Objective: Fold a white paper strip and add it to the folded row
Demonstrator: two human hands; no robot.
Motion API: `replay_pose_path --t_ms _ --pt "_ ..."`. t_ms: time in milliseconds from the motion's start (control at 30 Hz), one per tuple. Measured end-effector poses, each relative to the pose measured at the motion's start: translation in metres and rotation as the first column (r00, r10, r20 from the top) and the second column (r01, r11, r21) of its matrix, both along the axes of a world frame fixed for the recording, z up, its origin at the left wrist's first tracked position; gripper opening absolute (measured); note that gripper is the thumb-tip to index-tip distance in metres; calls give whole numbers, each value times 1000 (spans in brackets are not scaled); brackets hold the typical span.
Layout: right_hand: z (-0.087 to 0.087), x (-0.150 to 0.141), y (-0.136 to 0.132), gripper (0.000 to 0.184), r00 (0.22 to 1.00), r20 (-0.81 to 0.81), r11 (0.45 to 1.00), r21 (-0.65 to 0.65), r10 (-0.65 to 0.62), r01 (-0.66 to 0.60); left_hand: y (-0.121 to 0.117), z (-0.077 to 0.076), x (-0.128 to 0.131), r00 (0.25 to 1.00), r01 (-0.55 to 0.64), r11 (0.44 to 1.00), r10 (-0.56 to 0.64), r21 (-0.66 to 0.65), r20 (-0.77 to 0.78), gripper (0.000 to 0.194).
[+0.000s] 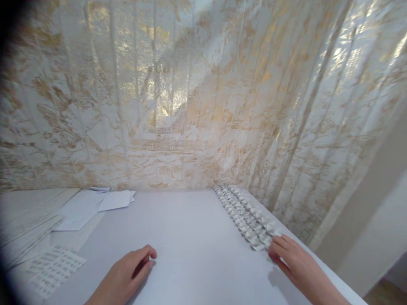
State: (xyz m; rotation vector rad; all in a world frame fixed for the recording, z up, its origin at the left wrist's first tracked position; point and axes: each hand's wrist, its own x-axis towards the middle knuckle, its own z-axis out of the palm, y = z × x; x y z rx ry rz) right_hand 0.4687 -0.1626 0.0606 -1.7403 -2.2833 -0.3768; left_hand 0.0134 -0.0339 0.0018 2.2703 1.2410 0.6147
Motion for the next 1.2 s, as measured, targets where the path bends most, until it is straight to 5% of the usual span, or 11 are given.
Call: replay_pose_path --t_ms 133,433,933,1200 --pt "-17 40 -26 24 996 59 996 60 -70 67 0 4 0 1000 10 1000 -10 -2 -24 25" --pt "-51 69 -35 25 986 100 989 73 -133 126 -1 7 0 999 13 1000 -13 2 -47 25" --pt "-48 69 -35 26 983 -28 984 -4 -180 180 -1 6 0 998 24 1000 -24 5 -62 25" --pt "-35 62 -35 22 992 38 989 92 -119 115 -2 6 0 997 27 1000 -26 3 -73 26"
